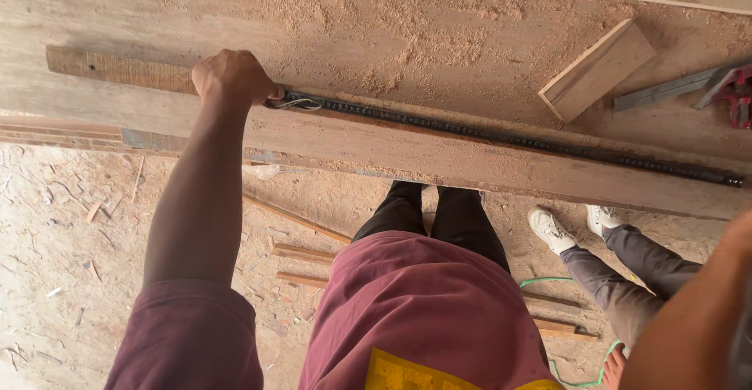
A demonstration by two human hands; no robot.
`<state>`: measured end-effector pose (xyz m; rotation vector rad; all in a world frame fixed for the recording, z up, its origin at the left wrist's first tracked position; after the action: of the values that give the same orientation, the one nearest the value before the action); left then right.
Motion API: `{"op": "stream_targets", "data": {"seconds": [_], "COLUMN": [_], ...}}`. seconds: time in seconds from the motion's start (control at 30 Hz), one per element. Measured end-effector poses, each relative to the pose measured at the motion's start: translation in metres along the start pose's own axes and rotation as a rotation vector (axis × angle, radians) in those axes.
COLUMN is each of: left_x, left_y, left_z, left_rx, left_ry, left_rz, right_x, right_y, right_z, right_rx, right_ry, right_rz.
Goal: The person measures and marks a long wooden plank using a tape measure, a speed square, and a pencil. They repeatedly position the tools to draw straight lines and mark measurement points along the plank's length.
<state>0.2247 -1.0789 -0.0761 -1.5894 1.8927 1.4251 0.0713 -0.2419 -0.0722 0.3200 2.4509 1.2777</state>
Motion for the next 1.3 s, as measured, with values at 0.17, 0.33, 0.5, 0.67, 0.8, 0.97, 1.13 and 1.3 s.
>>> {"op": "stream_targets", "data": {"seconds": [0.17, 0.33, 0.5, 0.67, 0.8, 0.97, 1.13, 1.3], "left_x": [-0.011, -0.010, -0.001, -0.003, -0.003, -0.002, -0.005, -0.006], "left_y": [0.006, 0.012, 0.003, -0.003, -0.018, -0.023, -0.024, -0.025], "left_z": [-0.004, -0.007, -0.007, -0.008, -0.007, -0.002, -0.004, -0.002], "left_rx": [-0.073, -0.128, -0.149, -0.172, -0.306, -0.287, -0.358, -0.355], "left_ry": [0.007, 0.002, -0.014, -0.018, -0.034, -0.096, -0.068, -0.072], "left_rz": [0.041, 0.093, 0.118, 0.270, 0.203, 0.197, 0.213, 0.176], "right_x": [-0.108, -0.217, -0.225, -0.217, -0.212, -0.200, -0.203, -0.207], "right_y": [-0.113, -0.263, -0.316, -0.314, -0.317, -0.320, -0.325, -0.321], "right_z": [-0.161, -0.317, -0.349, -0.328, -0.313, -0.296, -0.291, -0.296], "right_rx": [0.739, 1.122, 1.018, 0.934, 0.876, 0.949, 0.765, 0.655], "right_ry": [0.371, 0.383, 0.412, 0.615, 0.769, 0.787, 0.893, 0.853], "right_rz": [-0.259, -1.030, -1.031, -1.083, -1.053, -0.921, -0.891, -0.877]}}
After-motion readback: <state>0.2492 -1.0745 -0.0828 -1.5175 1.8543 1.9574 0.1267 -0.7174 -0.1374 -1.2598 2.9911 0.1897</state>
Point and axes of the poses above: each hand's wrist, its own x-axis towards the middle knuckle, its own y-axis out of the back of the hand, z = x × y, the point moved 7 cm from there along x, towards the middle knuckle, and after that the axes turned 13 degrees about x, right-handed, at the moved point
